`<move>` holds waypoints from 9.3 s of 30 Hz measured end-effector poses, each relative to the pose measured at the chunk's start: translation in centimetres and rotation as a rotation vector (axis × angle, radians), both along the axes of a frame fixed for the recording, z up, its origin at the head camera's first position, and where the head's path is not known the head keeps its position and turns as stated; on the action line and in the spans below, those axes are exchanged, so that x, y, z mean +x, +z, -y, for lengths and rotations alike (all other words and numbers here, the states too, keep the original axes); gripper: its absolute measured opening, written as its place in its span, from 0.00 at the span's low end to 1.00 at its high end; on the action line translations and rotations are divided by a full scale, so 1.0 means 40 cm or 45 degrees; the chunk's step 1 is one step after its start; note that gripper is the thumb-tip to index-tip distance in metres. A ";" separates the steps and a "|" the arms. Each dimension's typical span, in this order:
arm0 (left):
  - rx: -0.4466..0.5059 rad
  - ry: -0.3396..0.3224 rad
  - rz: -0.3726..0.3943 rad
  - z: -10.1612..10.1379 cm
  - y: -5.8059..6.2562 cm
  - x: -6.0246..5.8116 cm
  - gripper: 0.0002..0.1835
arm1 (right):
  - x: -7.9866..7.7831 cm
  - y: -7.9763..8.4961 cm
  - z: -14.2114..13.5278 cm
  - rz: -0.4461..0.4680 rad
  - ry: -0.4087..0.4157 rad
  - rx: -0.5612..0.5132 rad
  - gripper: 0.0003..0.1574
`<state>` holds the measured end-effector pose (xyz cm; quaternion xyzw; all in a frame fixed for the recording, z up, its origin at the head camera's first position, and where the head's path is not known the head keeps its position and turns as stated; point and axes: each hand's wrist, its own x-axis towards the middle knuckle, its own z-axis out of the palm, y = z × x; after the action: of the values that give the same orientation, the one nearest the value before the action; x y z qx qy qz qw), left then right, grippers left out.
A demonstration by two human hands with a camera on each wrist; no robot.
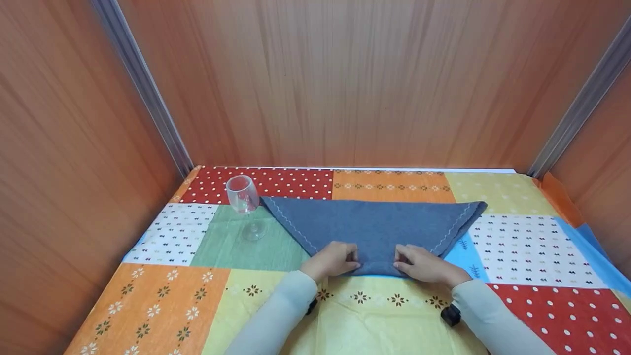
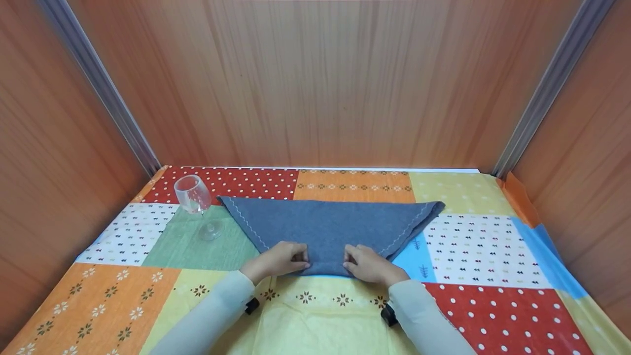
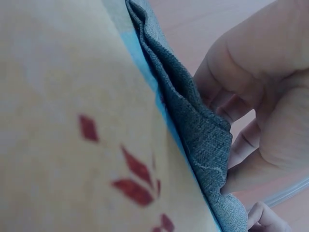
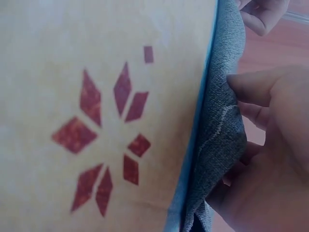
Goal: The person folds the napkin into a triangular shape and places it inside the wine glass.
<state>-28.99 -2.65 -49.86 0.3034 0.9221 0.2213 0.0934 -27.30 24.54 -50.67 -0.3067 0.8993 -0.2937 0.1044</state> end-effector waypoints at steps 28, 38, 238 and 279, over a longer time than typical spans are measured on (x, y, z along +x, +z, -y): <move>0.090 -0.416 -0.289 0.043 0.010 0.025 0.10 | 0.027 0.006 -0.004 0.090 0.042 -0.038 0.07; 0.125 -0.435 -0.289 0.045 0.010 0.032 0.15 | 0.031 -0.003 -0.007 0.077 0.024 -0.079 0.05; -0.035 -0.201 -0.244 0.058 0.013 0.030 0.12 | 0.040 -0.007 -0.031 -0.299 -0.014 0.020 0.04; 0.061 0.168 0.043 0.036 0.014 -0.058 0.05 | -0.019 0.003 -0.023 -0.308 -0.129 0.077 0.04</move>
<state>-31.33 -4.10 -49.30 0.2403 0.9328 0.2541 0.0866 -28.06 25.45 -50.54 -0.2908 0.9281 -0.2323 -0.0104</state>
